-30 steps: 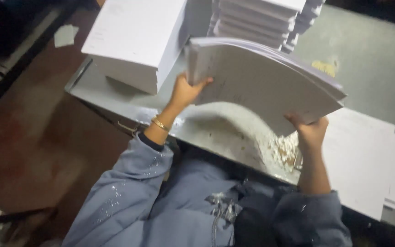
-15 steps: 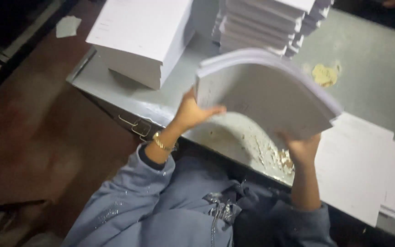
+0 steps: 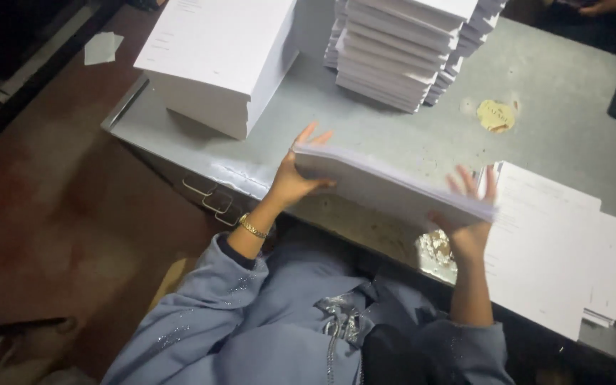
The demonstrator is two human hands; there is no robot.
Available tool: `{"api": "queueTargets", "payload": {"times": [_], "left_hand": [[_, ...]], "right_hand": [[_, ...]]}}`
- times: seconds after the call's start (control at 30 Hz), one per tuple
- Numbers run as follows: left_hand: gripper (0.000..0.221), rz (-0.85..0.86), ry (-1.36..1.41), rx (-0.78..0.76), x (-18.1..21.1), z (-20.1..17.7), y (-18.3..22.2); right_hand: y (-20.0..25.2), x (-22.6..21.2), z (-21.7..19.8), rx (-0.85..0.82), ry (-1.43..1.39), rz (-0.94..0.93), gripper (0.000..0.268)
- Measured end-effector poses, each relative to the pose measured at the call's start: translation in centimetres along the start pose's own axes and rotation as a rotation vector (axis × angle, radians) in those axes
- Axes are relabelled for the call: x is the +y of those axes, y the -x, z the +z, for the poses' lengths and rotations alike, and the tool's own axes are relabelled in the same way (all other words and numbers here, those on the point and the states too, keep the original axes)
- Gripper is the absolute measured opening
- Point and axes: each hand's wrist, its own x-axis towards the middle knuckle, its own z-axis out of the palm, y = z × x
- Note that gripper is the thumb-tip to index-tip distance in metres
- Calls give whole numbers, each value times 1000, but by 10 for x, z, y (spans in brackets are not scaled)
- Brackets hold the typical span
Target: The person is counting and stacking sheets of paper on a work surface in a print shop.
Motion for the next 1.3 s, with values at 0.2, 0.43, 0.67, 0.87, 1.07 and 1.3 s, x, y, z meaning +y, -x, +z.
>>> {"api": "queueTargets", "payload": {"times": [0.2, 0.43, 0.67, 0.87, 1.07, 1.3], "left_hand": [[45, 203, -84, 3, -14, 9, -8], [56, 185, -154, 84, 21, 7, 0], [51, -144, -112, -7, -60, 16, -8], [49, -128, -127, 48, 19, 2, 1], [86, 286, 30, -101, -24, 7, 3], [32, 159, -58, 234, 61, 17, 9]], "right_hand": [[19, 9, 13, 83, 74, -35, 85], [10, 2, -8, 63, 299, 79, 84], [35, 17, 18, 106, 256, 217, 89], [17, -23, 1, 160, 135, 33, 82], [36, 20, 3, 6, 201, 42, 59], [15, -62, 21, 193, 131, -90, 57]]}}
